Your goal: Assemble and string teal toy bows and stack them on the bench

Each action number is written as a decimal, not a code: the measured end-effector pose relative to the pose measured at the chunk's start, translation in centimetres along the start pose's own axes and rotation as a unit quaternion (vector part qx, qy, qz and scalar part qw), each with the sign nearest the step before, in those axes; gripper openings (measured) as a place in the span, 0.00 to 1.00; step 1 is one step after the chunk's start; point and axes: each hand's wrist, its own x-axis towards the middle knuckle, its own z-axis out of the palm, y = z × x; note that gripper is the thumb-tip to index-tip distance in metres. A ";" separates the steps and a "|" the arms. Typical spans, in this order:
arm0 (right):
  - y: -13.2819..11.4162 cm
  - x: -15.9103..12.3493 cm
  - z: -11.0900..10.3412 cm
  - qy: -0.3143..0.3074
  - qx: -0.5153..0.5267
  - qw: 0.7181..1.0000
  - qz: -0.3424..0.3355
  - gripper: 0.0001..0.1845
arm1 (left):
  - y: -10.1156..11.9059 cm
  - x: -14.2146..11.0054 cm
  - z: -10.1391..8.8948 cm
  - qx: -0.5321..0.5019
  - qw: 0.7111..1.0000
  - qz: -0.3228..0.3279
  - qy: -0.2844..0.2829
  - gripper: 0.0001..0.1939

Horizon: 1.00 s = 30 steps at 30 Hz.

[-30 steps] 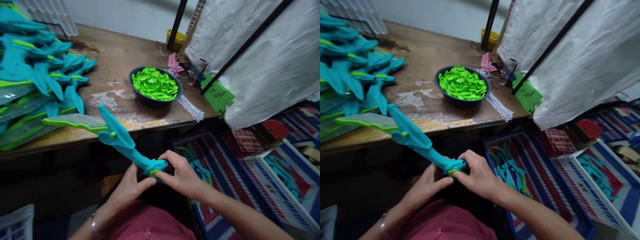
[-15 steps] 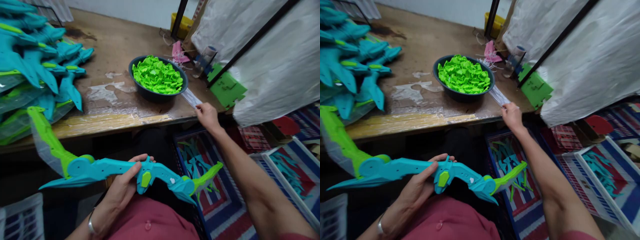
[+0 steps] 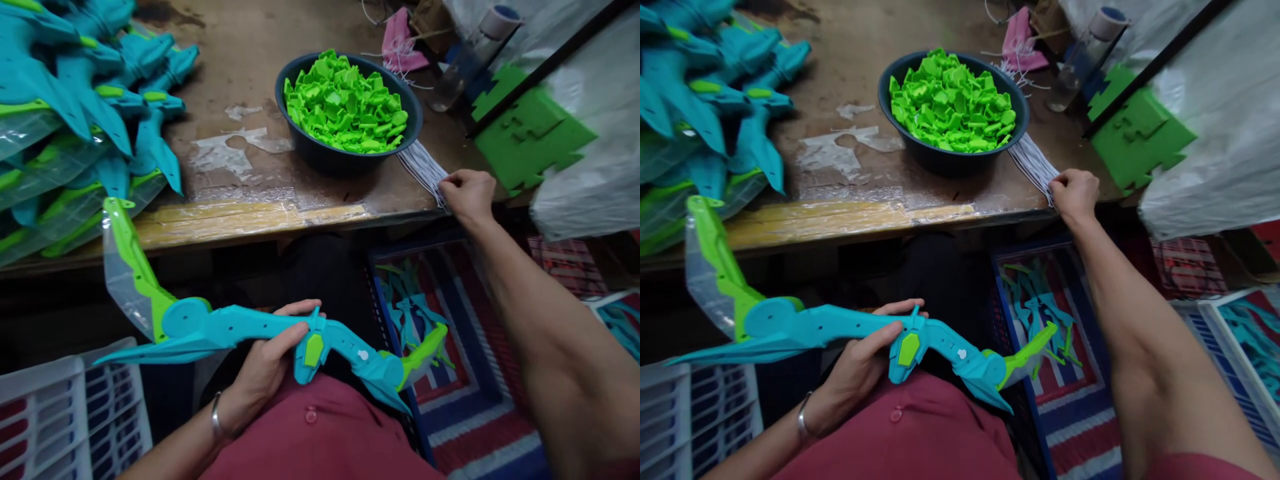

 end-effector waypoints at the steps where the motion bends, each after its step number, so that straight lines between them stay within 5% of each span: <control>1: -0.2 -0.3 -0.3 0.013 0.006 1.000 0.001 0.03 | 0.1 0.1 0.1 0.003 1.000 0.024 -0.009 0.11; 5: -2.7 -4.1 -2.6 0.024 0.079 0.995 -0.048 0.08 | 0.6 0.5 0.7 -0.025 0.995 0.094 -0.020 0.08; 9: -7.8 -12.6 -5.8 -0.098 0.196 0.965 -0.142 0.04 | 1.0 1.0 1.3 -0.053 0.997 0.048 -0.033 0.12; 14: -13.0 -21.8 -8.8 -0.407 0.312 0.806 -0.296 0.09 | 0.9 1.4 2.0 -0.041 0.999 -0.012 -0.030 0.16; 18: -12.9 -23.1 -9.4 -0.546 0.307 0.702 -0.339 0.10 | 0.9 1.2 2.2 -0.035 0.999 -0.033 -0.019 0.09; 20: -12.0 -22.3 -8.6 -0.601 0.322 0.665 -0.303 0.10 | 0.9 0.9 2.1 -0.031 0.999 -0.033 -0.020 0.07; 24: -11.7 -21.1 -5.6 -0.493 0.368 0.783 -0.091 0.10 | 0.9 0.4 1.8 -0.021 0.999 -0.023 -0.024 0.05; 25: -12.0 -21.1 -4.8 -0.462 0.398 0.791 -0.040 0.11 | 0.8 0.3 1.8 -0.020 0.999 -0.023 -0.025 0.05; 27: -13.3 -21.3 -3.7 -0.442 0.493 0.748 0.043 0.15 | 0.5 0.1 1.8 -0.019 0.999 -0.027 -0.029 0.05; 30: -15.4 -20.8 -2.7 -0.429 0.636 0.626 0.145 0.17 | -0.1 -0.1 2.0 -0.021 0.999 -0.030 -0.032 0.04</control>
